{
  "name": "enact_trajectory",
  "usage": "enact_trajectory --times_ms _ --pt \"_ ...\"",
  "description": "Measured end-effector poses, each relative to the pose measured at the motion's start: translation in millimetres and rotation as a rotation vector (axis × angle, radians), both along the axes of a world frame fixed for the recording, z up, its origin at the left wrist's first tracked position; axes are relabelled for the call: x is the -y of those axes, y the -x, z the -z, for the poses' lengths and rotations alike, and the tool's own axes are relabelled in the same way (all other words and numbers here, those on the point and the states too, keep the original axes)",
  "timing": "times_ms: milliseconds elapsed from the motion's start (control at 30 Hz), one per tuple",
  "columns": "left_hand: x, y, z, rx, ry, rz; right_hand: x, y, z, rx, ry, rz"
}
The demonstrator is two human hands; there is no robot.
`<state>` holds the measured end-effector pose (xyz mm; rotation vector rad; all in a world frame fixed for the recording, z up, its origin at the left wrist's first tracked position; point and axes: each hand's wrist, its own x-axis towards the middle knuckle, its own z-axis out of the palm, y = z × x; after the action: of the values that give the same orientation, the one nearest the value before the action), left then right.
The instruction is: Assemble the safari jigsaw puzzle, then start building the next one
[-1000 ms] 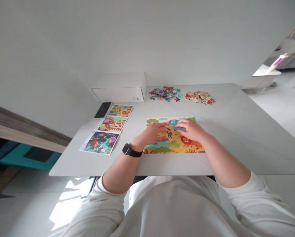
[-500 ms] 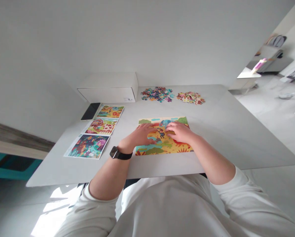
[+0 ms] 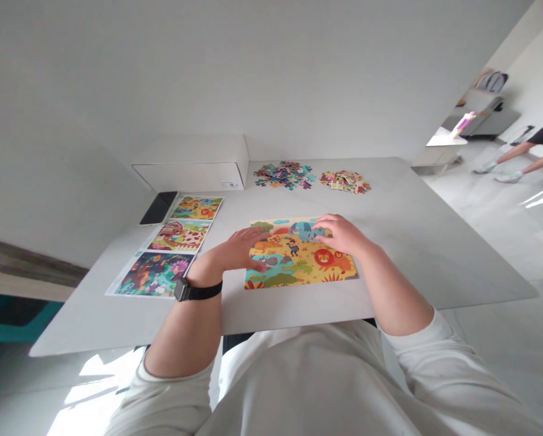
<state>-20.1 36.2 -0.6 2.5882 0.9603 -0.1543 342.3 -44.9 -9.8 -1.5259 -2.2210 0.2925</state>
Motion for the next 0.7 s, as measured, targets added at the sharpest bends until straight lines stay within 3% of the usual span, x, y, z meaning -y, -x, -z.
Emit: enact_trajectory --times_ms 100,233,433,567,700 --pt "-5 7 5.8 -0.085 0.033 -0.029 5 -1 -2.8 0.056 0.084 -0.005" --pt "-8 7 15.6 -0.060 0.005 -0.017 14 12 -4.6 0.175 0.233 -0.024" --pt "-4 0 15.9 -0.013 -0.002 -0.002 21 19 -6.8 0.290 0.255 0.023" --pt "9 -25 10.6 -0.064 -0.009 -0.019 27 7 -11.2 0.320 0.264 0.095" --pt "23 -69 13.0 0.006 -0.043 0.004 36 -19 -17.0 0.370 0.309 0.220"
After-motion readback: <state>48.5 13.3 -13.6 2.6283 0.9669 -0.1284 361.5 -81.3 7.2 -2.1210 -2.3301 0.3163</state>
